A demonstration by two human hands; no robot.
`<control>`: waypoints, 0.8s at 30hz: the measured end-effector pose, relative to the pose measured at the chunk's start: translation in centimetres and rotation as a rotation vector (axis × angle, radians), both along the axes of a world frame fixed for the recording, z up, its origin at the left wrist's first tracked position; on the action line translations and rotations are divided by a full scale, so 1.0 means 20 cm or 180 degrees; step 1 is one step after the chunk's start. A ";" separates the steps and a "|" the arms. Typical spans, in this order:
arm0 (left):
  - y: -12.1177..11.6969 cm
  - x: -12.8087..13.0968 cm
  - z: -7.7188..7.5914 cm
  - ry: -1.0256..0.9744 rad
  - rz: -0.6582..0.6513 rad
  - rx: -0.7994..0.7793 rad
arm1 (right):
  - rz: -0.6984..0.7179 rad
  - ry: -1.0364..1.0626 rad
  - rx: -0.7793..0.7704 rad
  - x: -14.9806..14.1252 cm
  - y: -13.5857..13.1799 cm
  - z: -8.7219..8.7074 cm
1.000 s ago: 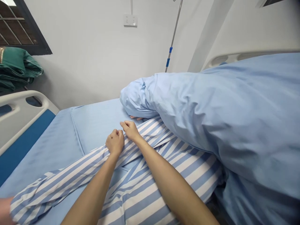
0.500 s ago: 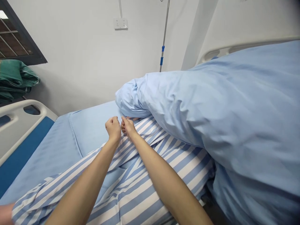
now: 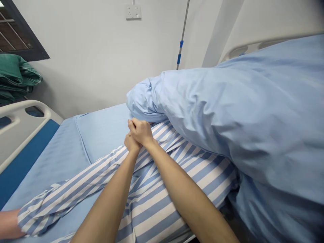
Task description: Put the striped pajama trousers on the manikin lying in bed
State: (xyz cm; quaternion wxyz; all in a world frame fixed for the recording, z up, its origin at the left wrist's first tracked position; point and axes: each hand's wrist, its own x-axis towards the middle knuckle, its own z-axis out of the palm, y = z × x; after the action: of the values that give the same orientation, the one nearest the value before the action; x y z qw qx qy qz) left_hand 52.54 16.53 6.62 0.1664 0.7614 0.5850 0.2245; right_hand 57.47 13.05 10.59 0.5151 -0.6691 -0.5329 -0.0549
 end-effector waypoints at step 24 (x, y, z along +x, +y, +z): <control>-0.04 0.07 0.19 -0.1306 -0.0510 -0.0158 | -0.0369 0.1337 0.0130 0.27 0.09 -0.19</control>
State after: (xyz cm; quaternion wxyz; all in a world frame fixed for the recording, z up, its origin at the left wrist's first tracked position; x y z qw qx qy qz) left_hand 54.03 15.67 10.40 0.3180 0.7395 0.4818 0.3463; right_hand 62.83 14.93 6.88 0.6243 -0.6848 -0.3732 0.0454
